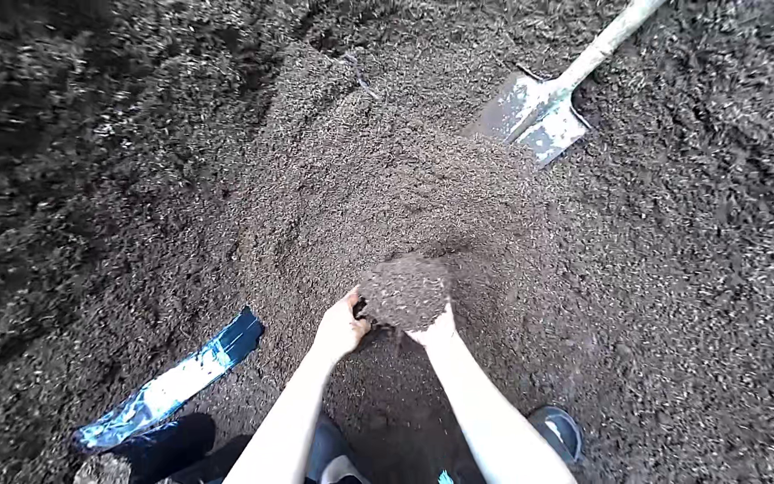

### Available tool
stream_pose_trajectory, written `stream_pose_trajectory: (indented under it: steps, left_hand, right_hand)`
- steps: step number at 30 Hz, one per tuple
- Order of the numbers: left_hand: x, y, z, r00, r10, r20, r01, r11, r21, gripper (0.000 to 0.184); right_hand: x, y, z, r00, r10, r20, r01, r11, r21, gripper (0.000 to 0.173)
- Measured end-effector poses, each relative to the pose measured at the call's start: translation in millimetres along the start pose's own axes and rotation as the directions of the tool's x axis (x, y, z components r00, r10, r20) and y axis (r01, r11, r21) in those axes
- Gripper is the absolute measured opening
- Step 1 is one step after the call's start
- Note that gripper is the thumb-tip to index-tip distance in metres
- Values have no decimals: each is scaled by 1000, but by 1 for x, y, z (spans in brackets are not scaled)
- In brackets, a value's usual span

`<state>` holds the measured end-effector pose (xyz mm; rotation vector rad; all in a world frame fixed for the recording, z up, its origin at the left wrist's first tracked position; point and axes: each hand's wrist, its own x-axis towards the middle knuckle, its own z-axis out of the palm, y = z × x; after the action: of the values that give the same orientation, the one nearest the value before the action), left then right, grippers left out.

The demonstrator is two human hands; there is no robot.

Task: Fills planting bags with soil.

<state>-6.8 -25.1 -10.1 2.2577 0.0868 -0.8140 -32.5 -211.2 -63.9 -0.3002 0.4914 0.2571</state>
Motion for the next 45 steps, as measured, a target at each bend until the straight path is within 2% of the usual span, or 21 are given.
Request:
stream_pose_trajectory:
  steps: [2,3,5,8,10,11,12,14,17,20,23,24,27,29,32,34,35,37,39,42,45]
  left_hand:
    - [-9,-3,-2,997,-76,-26,76,997,-1,46]
    - [-13,-8,-3,994,-108,-36,108,994,-7,44]
    - [-18,-22,-4,991,-114,-65,110,992,-54,49]
    - [-28,-42,-7,994,-53,-92,43,993,-106,53]
    - [-31,-53,-9,995,-7,-99,-4,993,-115,66]
    - [-30,-57,-10,996,11,-91,-22,993,-114,73]
    - [-29,-61,-9,996,27,-86,-36,993,-112,76]
    - [-28,-64,-8,997,42,-65,-47,995,-88,77]
    - [-45,-57,-19,994,81,-68,-84,996,-39,72]
    - [-77,-49,-38,967,151,-207,-170,982,-78,62]
    - [-93,-52,-28,931,158,-330,-240,945,-224,62]
    - [-84,-61,-17,933,142,-330,-221,951,-216,64]
    - [-59,-81,5,971,97,-217,-112,992,-57,64]
    - [-60,-81,2,978,113,-176,-120,992,-27,67]
    - [-60,-84,1,939,125,-320,-181,972,-152,54]
    - [-58,-77,-2,901,-13,-434,-31,995,-95,47]
    - [-54,-72,-4,898,-70,-435,58,998,-40,54]
    - [-39,-67,-4,922,-116,-370,154,985,75,58]
    - [-25,-64,-1,946,-117,-301,169,974,153,43]
    - [-27,-57,6,972,-59,-228,89,988,125,39]
    - [-47,-61,32,988,65,-141,-52,994,101,40]
  right_hand:
    - [-4,13,17,998,14,-54,-27,972,-235,67]
    - [-6,18,30,994,-33,-100,-11,912,-411,52]
    - [-8,25,50,996,-90,-22,45,678,-734,33]
    - [-12,28,80,996,11,93,85,315,-945,37]
    - [-12,28,93,997,23,79,76,136,-988,37]
    - [-7,29,92,994,-33,100,100,-8,-995,37]
    - [0,30,85,990,-86,114,94,-209,-973,41]
    - [10,37,68,998,-59,-11,-42,-549,-835,63]
    - [-3,49,78,995,23,-97,-44,-776,-629,42]
    - [-40,43,113,1000,-1,23,13,-814,-581,39]
    - [-46,48,93,969,-94,229,79,-760,-645,35]
    - [-38,55,80,973,-105,204,54,-761,-647,35]
    - [-16,60,57,998,-41,-53,-64,-798,-599,41]
    - [-16,59,63,997,-64,-53,-83,-805,-587,42]
    - [-22,59,59,963,-36,267,134,-796,-590,40]
    - [-23,64,56,892,166,420,383,-770,-510,29]
    - [-24,69,58,876,288,386,458,-746,-483,30]
    - [-24,80,61,879,423,220,475,-738,-479,36]
    - [-21,86,59,897,434,85,419,-775,-474,53]
    - [-27,82,41,899,434,54,415,-807,-421,89]
    - [-49,74,8,879,476,28,457,-823,-339,94]
